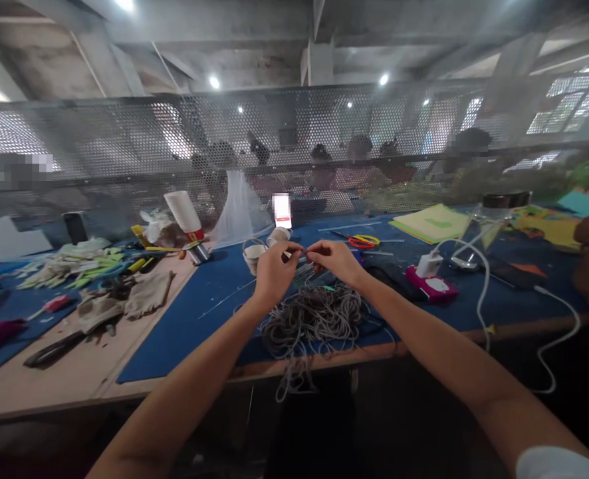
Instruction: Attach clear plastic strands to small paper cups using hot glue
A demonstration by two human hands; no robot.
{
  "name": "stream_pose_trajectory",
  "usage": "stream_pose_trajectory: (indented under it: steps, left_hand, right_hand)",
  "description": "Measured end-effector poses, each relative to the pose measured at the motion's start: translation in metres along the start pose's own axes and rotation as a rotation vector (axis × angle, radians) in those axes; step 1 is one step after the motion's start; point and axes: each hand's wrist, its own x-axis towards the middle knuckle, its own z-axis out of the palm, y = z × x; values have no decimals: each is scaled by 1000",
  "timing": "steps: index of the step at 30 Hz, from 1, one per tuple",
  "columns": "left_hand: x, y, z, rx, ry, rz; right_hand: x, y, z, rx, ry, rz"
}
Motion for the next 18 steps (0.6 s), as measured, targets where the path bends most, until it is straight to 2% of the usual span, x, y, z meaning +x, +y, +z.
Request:
stream_pose_trajectory:
  steps: [5, 11, 18]
  left_hand:
    - [0, 4, -1, -12, -6, -22]
    - [-2, 6, -3, -20, -15, 15]
    - [-2, 8, -6, -12, -16, 16]
  right_hand:
    - [0, -1, 0, 46, 39, 12]
    - [0, -1, -2, -90, 103, -112]
    - [0, -2, -3, -107, 186, -127]
